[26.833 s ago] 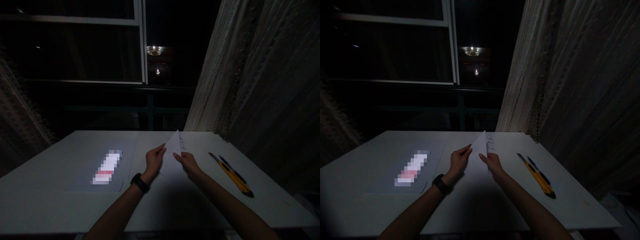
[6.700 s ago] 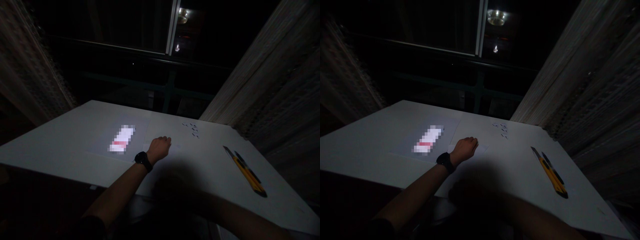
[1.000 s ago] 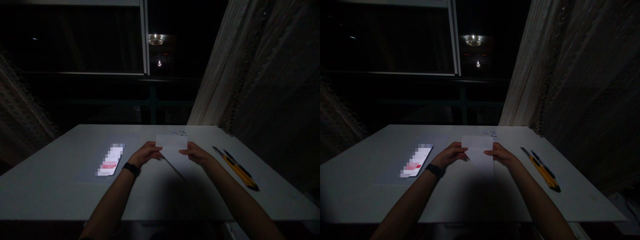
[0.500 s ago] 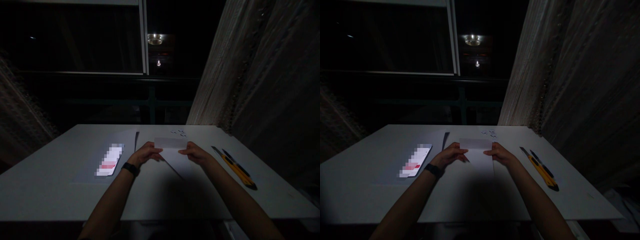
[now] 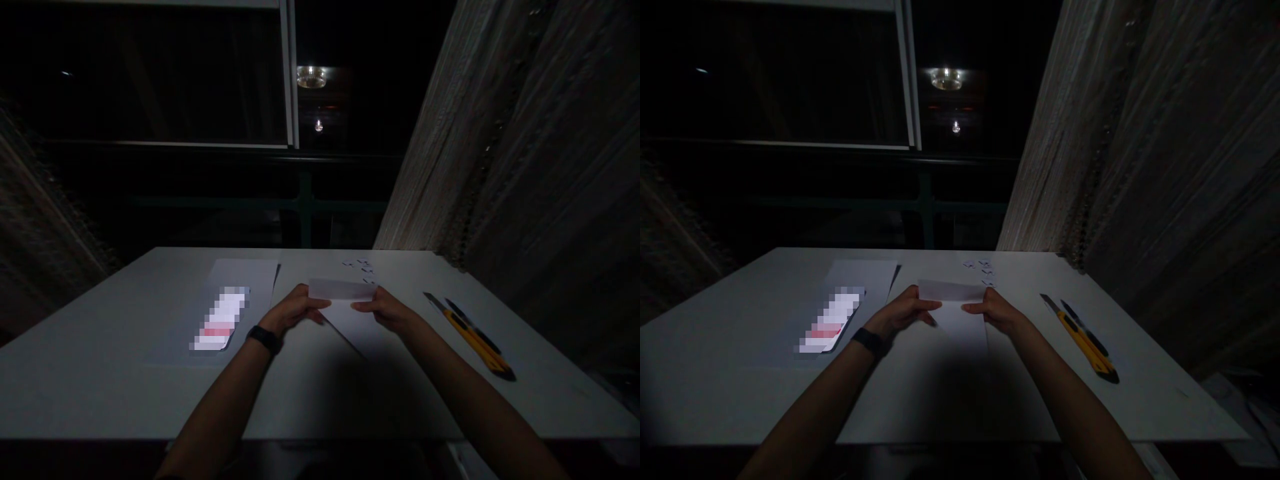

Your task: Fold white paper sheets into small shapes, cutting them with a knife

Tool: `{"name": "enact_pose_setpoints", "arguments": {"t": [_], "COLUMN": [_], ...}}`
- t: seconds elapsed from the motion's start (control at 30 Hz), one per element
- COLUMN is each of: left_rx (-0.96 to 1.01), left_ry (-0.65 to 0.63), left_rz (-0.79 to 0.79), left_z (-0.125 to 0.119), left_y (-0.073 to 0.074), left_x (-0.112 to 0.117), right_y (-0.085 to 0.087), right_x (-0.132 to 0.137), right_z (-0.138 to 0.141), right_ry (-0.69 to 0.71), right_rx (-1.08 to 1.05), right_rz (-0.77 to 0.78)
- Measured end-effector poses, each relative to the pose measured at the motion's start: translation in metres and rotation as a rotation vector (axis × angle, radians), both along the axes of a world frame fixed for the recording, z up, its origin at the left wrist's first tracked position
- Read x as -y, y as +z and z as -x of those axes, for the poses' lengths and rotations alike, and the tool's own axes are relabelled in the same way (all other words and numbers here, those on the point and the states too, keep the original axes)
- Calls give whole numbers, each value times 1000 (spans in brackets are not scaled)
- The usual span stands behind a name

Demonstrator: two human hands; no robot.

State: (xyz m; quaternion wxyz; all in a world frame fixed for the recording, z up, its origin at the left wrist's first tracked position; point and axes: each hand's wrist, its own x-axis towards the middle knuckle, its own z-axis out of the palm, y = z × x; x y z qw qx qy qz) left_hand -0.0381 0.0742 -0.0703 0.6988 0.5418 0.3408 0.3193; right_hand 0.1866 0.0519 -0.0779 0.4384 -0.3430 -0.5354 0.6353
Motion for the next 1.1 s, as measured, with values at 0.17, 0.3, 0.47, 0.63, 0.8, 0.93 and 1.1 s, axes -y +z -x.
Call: {"name": "enact_pose_setpoints", "arguments": {"t": [0.17,0.3,0.47,0.63,0.8,0.93,1.1], "left_rx": [19,47,78,111,85,74,108], "left_ry": [-10,-39,-3,4,-14,-40,-1], "left_rz": [20,26,47,54,43,51,91], "left_z": [1,1,1,1,3,3,4], "left_y": [0,1,2,2,2,1,0], "left_x": [-2,-1,1,1,-1,-4,-5], "right_y": [4,7,5,3,5,4,8], "right_x": [3,5,3,2,0,-3,-2], "right_z": [0,-3,-4,-3,-8,-12,-11], "right_ry": [31,81,57,58,37,-8,-26], "right_rx": [-38,-4,-32,-67,-24,2,-35], "right_rz": [42,96,56,77,133,146,173]}}
